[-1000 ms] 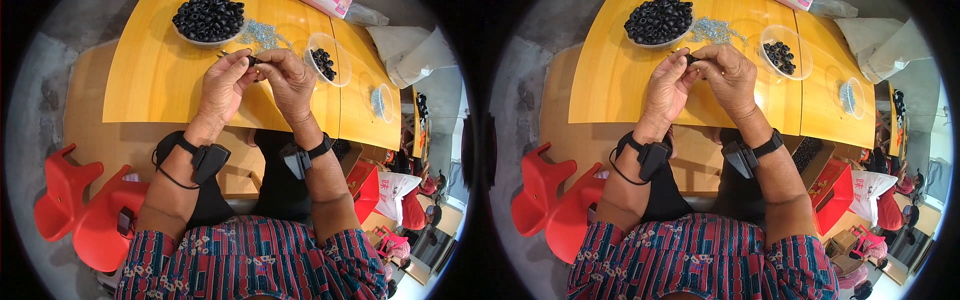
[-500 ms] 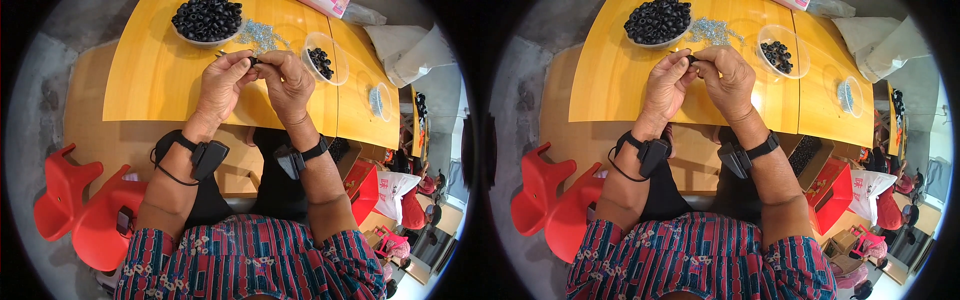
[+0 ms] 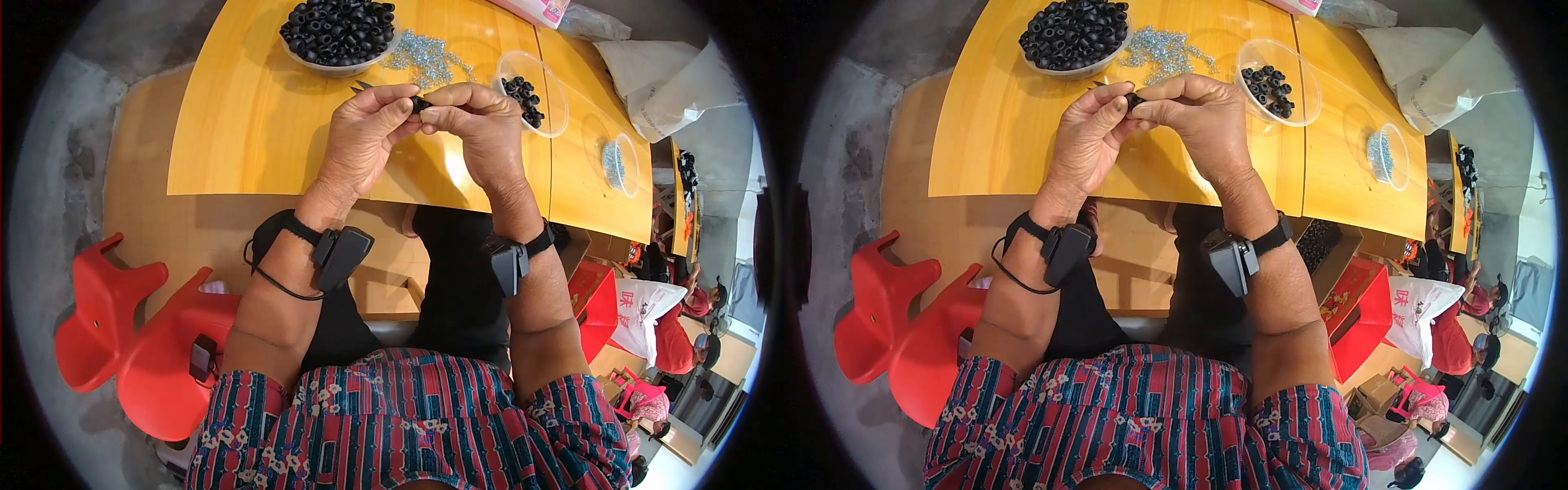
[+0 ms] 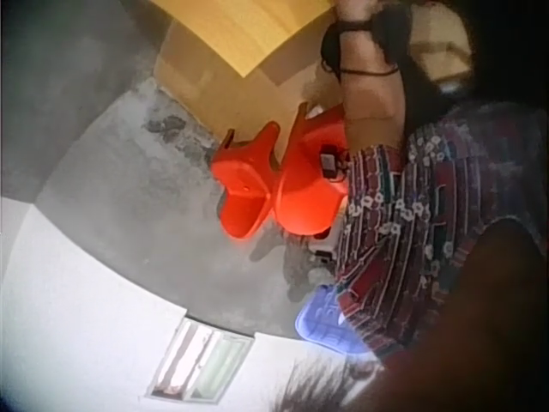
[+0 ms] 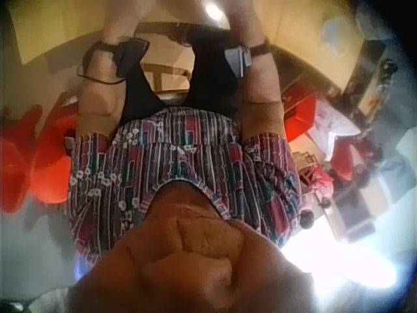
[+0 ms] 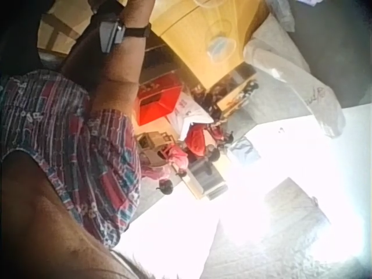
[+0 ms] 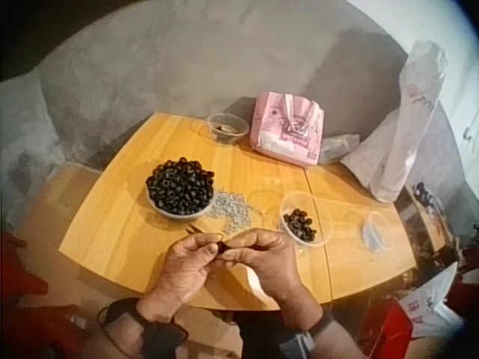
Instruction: The person assembles small items by inserting clear beads into black plastic pieces by hand.
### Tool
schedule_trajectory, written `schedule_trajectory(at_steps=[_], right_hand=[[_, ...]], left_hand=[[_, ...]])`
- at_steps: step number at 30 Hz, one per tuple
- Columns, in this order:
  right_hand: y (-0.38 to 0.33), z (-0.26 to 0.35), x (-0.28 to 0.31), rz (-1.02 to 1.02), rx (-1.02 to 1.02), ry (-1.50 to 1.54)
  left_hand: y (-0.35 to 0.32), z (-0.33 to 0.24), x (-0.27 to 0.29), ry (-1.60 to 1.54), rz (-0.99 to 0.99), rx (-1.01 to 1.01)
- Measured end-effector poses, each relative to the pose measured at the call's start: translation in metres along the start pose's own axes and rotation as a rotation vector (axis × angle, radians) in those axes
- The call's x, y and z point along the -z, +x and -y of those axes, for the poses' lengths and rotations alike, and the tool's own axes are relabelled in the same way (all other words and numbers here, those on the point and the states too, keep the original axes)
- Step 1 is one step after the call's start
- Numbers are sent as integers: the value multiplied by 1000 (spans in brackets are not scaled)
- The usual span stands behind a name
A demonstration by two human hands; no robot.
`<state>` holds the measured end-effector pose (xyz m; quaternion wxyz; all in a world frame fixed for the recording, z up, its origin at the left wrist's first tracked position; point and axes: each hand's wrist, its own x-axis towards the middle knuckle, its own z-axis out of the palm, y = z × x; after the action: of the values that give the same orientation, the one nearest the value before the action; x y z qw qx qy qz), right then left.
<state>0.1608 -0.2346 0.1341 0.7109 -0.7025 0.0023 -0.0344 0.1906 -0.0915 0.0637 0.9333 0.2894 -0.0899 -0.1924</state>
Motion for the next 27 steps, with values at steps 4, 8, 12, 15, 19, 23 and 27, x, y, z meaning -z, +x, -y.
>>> schedule_trajectory(at_steps=[4,8,12,15,19,23,27], right_hand=[[4,-3,7,31,-80,132],[6,-8,9,112,-133,191],[8,-4,11,172,-173,248],[9,4,11,244,-192,150],[12,4,18,320,-167,69],[16,9,21,430,-163,-20],[16,19,21,481,-233,-69]], left_hand=[[-1,-3,0,13,29,24],[-2,-5,3,12,60,31],[0,-6,-3,-2,55,36],[0,-8,-4,26,105,33],[3,-9,-6,41,153,56],[2,-12,-2,55,169,99],[2,-12,-1,90,164,124]])
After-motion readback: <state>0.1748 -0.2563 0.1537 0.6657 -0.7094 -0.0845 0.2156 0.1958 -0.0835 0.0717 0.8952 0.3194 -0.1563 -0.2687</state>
